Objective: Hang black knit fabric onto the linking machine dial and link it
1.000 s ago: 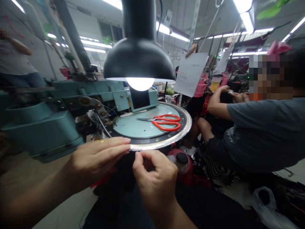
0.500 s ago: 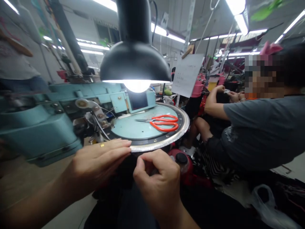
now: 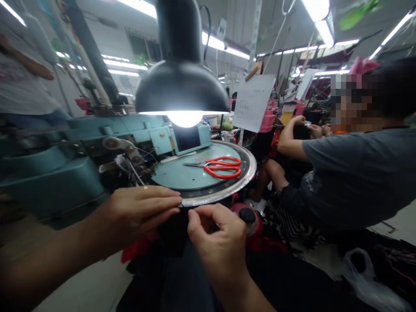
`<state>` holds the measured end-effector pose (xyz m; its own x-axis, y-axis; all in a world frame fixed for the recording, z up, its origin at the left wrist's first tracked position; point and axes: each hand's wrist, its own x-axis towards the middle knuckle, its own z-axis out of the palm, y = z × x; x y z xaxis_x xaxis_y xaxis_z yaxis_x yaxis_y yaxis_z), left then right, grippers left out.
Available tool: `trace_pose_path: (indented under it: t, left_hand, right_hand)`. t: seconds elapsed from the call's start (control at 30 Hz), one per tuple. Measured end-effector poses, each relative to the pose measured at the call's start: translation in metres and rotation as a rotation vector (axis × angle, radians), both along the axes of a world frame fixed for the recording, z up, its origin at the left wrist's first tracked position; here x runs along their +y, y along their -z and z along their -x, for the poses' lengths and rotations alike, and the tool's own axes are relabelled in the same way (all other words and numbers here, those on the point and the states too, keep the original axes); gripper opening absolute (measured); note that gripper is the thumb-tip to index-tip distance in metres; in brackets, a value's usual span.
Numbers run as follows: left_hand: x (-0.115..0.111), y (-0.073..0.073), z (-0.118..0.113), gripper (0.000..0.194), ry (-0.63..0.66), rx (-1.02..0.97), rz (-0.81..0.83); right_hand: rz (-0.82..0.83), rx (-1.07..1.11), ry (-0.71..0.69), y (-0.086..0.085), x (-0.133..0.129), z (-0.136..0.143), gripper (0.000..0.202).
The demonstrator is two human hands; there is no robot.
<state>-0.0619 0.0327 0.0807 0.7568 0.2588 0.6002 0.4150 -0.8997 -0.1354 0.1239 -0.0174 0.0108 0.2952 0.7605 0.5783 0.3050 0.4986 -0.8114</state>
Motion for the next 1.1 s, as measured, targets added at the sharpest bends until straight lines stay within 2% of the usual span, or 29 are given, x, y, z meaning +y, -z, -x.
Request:
trace_pose_path:
  t: [0.07, 0.17, 0.4, 0.6, 0.9, 1.0, 1.1]
  left_hand:
    - [0.006, -0.011, -0.002, 0.015, 0.002, 0.024, 0.163]
    - [0.012, -0.021, -0.009, 0.014, -0.029, 0.054, 0.253]
    - [0.011, -0.018, -0.023, 0.015, -0.150, 0.034, 0.253]
    - [0.012, -0.026, -0.022, 0.014, -0.139, 0.079, 0.415]
    - [0.012, -0.022, -0.022, 0.018, -0.151, 0.042, 0.399]
    - [0.013, -0.023, -0.024, 0.015, -0.134, 0.067, 0.413]
    - [0.013, -0.024, -0.026, 0.014, -0.171, 0.059, 0.393]
  right_hand:
    - [-0.018, -0.024, -0.029, -0.002, 0.000, 0.000, 0.008]
    - [-0.026, -0.008, -0.019, -0.005, -0.001, 0.000, 0.011]
    - [0.115, 0.178, -0.063, -0.004, 0.001, -0.003, 0.023]
    - [0.142, 0.222, -0.123, -0.001, 0.001, -0.003, 0.025]
    - [0.182, 0.277, -0.145, 0.001, 0.003, -0.001, 0.027]
    - [0.177, 0.281, -0.140, 0.001, 0.005, -0.001, 0.027]
    - [0.173, 0.282, -0.139, 0.000, 0.006, -0.002, 0.027]
